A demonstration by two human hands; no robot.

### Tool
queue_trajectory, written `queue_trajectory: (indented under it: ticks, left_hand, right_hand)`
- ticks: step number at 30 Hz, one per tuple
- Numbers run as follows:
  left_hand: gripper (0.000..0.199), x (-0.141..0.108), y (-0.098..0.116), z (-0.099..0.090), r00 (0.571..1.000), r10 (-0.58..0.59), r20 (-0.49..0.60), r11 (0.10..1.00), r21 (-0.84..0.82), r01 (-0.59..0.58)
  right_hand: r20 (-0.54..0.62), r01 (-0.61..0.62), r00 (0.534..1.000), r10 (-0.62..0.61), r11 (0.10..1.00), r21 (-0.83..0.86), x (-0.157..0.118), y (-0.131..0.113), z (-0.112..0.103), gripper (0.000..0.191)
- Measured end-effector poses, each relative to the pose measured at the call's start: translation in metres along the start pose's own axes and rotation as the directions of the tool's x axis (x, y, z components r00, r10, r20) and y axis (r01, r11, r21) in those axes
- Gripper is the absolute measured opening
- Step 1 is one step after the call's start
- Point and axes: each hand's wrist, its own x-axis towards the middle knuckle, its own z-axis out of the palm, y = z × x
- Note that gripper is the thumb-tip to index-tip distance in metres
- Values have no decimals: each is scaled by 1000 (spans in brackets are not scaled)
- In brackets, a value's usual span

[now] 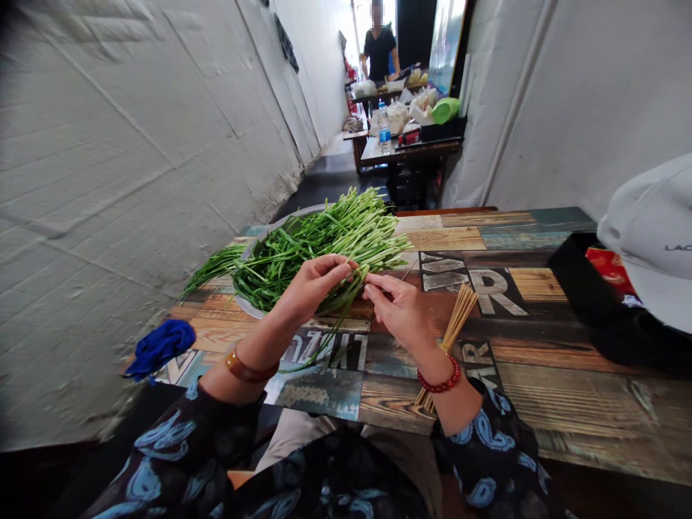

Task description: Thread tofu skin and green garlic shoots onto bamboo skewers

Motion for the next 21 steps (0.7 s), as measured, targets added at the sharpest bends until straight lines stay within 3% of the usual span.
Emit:
queue_trajectory:
  ticks: [3, 21]
  left_hand:
    - [36, 1, 1, -3, 1000, 0, -16, 1000, 2, 0]
    - [22, 5, 1, -2, 994, 42, -101, 998, 50, -37]
  right_hand:
    - [5, 21, 1000, -21, 1000, 10, 0, 0, 0, 38]
    - [19, 22, 1000, -21, 999, -35, 1, -3, -2, 39]
